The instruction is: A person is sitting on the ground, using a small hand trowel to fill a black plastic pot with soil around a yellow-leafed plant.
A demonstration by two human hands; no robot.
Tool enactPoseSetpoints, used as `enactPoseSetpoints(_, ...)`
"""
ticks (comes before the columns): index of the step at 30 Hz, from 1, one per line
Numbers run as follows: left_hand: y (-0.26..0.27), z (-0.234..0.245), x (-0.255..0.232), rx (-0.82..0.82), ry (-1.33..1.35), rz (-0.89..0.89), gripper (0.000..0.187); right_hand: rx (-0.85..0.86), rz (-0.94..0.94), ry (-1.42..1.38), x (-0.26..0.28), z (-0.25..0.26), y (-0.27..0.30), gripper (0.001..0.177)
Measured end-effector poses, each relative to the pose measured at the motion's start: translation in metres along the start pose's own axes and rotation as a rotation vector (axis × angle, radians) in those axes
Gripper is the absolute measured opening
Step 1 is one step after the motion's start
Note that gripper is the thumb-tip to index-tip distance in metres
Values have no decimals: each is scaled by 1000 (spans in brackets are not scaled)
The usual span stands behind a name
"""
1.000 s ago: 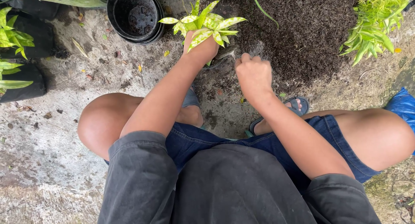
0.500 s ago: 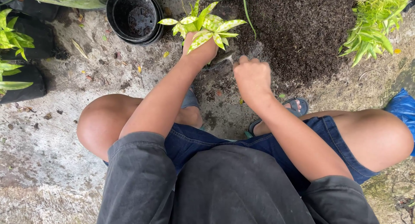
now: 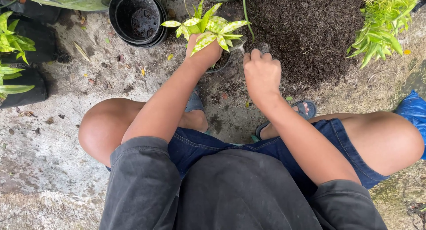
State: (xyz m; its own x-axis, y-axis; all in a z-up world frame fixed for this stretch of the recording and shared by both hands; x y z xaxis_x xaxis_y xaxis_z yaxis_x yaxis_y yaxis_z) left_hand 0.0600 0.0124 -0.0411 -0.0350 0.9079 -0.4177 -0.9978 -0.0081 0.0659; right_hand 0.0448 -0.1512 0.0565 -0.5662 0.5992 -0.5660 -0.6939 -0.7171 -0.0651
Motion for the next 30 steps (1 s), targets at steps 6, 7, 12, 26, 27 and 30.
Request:
enactPoseSetpoints(6, -2, 4, -3, -14, -4, -9, 22, 16, -4, -127, -1, -27, 8, 29)
enactPoseSetpoints(7, -2, 4, -3, -8, -11, -1, 22, 17, 2, -131, -5, -25, 8, 29)
enactPoseSetpoints(12, -4, 3, -4, 47, 0, 42, 23, 32, 4, -135, -26, 2, 10, 28)
enactPoseSetpoints(26, -29, -195, 75, 270, -1737, -111, 43, 468, -86, -609, -63, -15, 36, 29)
enactPoseSetpoints(27, -29, -194, 63, 265, -1738, -126, 43, 475, -99, -611, -73, -24, 43, 29)
enactPoseSetpoints(30, -28, -159, 3, 191, -311, 35, 17, 709, -325, -920, -94, -79, 80, 44)
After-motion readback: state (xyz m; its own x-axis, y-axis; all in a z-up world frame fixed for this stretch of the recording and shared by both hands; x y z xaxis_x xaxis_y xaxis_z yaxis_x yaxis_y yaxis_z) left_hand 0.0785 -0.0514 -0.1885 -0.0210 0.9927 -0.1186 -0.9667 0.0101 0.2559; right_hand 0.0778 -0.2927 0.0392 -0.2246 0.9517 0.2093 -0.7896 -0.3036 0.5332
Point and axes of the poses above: each hand's wrist, its own y-axis away from the middle knuckle, its own z-axis out of the back of the hand, x = y × z, the point moved 5 cm from there along -y, towards the middle knuckle, and after that the axes turned 10 degrees about y, right-handed, at the moved point
